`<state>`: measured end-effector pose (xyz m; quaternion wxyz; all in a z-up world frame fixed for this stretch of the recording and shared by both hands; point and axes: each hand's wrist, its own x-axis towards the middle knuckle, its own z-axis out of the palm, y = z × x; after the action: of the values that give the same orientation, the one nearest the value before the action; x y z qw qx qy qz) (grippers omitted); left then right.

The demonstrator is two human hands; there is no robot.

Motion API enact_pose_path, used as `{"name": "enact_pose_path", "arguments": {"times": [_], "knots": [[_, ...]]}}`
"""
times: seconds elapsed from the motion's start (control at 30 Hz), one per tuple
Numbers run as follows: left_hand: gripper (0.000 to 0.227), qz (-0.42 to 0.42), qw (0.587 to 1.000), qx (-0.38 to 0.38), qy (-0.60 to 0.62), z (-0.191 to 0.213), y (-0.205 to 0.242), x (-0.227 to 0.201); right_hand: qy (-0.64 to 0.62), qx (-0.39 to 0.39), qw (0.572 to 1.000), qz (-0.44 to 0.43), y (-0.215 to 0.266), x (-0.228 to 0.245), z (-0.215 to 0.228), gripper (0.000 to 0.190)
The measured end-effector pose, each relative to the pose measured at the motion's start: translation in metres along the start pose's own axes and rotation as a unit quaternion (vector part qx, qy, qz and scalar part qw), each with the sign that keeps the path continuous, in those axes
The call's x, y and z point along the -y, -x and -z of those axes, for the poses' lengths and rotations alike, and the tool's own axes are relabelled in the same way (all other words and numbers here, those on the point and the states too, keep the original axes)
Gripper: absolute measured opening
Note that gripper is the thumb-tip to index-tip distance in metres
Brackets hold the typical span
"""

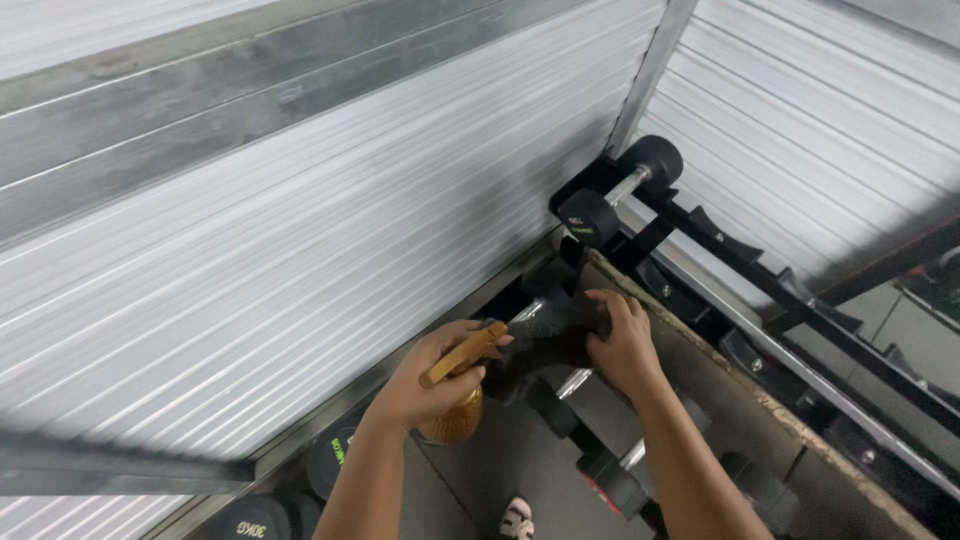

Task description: The person cleans a set of dumbbells by spraying them with a liquid and wiping them down with a cloth while they are stored on a weight rack.

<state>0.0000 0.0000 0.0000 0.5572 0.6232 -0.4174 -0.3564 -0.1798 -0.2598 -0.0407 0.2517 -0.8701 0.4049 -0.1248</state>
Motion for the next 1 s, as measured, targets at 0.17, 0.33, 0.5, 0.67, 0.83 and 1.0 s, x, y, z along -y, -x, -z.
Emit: {"name": "enact_pose_path", "arguments": {"times": [0.17, 0.33, 0.5, 0.67, 0.83, 1.0], "knots": [[0.058, 0.015, 1.000, -0.010, -0.005, -0.020, -0.038, -0.005, -0.031, 0.052, 0.994, 0.095, -0.017, 0.018, 0.014, 0.079], [0.062, 0.065, 0.998, -0.015, -0.021, -0.033, -0.068, -0.008, -0.150, 0.171, 0.947, 0.226, -0.040, 0.017, -0.018, 0.089], [0.043, -0.080, 0.996, -0.026, -0.013, -0.026, -0.081, 0.002, -0.302, 0.374, 0.876, -0.051, -0.062, -0.015, -0.045, 0.053], [0.051, 0.061, 0.996, -0.056, -0.041, -0.010, -0.101, 0.013, -0.305, 0.345, 0.884, -0.085, -0.092, -0.058, -0.059, 0.045], [0.060, -0.042, 0.994, -0.085, -0.054, 0.008, -0.129, 0.051, -0.533, 0.190, 0.777, -0.277, -0.118, -0.091, -0.061, 0.047], [0.075, 0.028, 0.991, -0.116, -0.059, 0.022, -0.154, 0.071, -0.563, 0.030, 0.736, -0.374, -0.131, -0.105, -0.050, 0.054]]}}
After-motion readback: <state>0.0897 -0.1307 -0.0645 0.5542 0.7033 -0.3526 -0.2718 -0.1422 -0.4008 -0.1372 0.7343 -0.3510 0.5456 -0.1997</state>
